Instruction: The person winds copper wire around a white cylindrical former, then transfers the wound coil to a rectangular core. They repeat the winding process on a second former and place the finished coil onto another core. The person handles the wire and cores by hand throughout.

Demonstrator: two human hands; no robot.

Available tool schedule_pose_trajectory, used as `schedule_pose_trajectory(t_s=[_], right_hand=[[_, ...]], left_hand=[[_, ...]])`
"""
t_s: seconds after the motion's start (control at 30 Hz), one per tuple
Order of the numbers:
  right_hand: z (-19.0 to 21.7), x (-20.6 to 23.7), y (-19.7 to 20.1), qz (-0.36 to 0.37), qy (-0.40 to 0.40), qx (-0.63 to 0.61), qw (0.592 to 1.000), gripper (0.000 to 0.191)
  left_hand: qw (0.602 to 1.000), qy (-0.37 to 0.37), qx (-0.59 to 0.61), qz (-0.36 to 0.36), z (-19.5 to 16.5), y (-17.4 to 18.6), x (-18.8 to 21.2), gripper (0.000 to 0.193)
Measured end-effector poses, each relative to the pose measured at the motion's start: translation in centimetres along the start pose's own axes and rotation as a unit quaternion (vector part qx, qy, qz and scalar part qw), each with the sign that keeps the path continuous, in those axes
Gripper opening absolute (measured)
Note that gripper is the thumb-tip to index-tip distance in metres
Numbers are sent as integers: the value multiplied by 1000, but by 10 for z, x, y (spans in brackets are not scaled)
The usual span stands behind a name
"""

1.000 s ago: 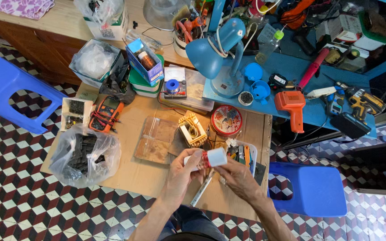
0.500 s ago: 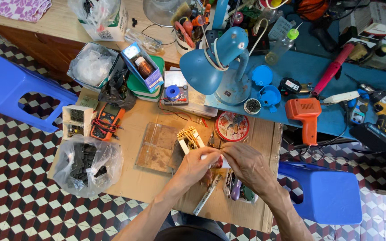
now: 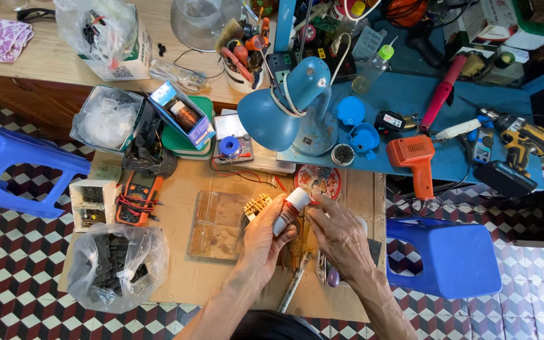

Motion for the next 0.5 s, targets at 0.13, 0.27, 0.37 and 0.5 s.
schedule_pose_trajectory(t_s=[0.13,0.27,0.37,0.5], right_hand=[[5,-5,-14,21,-11,-13,1000,12],[-3,-5,-34,96,-86,-20,991,11],[-9,-10,-48,96,-63,10,993,12],[-32,-42,-73,119,-97,-57,987,15]], left_hand=[[998,-52,-17,-22,-8,-1,-1,42],[949,-229,-207,-54,-35,-8,2,45],[940,-249,-223,-67,-64,-9,0,45],[973,-149,-173,37,-91,-16,-11,44]])
Point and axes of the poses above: each hand's wrist, its own x-axis away from the middle knuckle, its own y-axis out of the back of the hand, z = x × y, the point moved 4 cm from there along -x, towards the middle knuckle, and after that the axes turned 1 degree about -z, right-handed, at the moved point
